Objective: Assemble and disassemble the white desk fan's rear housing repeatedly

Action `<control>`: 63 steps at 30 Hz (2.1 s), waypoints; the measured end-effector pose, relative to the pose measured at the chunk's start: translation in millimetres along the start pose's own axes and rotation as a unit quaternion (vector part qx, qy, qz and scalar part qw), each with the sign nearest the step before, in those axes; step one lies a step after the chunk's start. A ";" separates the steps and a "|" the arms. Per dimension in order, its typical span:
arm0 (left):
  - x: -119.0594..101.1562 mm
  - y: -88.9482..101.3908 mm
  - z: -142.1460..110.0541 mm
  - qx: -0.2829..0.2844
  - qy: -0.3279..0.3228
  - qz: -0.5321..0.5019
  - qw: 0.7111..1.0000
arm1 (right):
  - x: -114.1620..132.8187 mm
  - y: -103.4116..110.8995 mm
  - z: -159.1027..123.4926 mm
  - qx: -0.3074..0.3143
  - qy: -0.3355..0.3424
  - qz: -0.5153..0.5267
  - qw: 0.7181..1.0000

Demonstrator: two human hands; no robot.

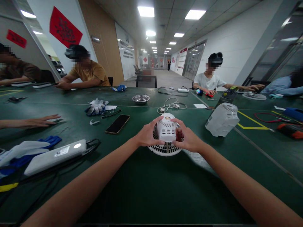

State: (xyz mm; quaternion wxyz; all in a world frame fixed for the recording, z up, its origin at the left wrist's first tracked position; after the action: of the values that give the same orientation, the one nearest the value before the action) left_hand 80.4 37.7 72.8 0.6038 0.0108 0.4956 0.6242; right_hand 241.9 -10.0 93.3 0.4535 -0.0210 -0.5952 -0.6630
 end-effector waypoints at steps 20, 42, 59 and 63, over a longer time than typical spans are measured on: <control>74.7 35.5 -22.8 -0.195 0.218 0.017 0.956 | -43.1 25.6 -20.4 -0.143 -0.007 -0.103 0.984; 90.5 -2.2 -24.9 -0.285 0.255 -0.454 0.805 | -49.7 -69.0 -21.6 -0.061 -0.252 0.611 0.748; 83.0 25.9 -36.4 -0.322 0.302 -0.261 0.859 | -113.5 89.9 -49.8 -0.316 -0.194 -0.225 0.901; 98.1 29.7 -43.0 -0.340 0.330 -0.267 0.839 | -139.5 84.1 -50.6 -0.255 -0.251 -0.292 0.887</control>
State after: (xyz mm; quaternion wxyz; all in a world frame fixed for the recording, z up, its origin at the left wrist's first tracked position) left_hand 5.4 93.2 12.4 0.5134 -0.5347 0.4063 0.5343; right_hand 402.5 39.6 64.2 0.0540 -0.1267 -0.4786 -0.8672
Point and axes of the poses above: each hand's wrist, its own z-axis towards the middle knuckle, its own y-axis out of the back of the hand, x = y × z, the point moved 9 cm from there along z, towards the middle knuckle, and after that the axes turned 6 degrees about -z, right-handed, at the moved point
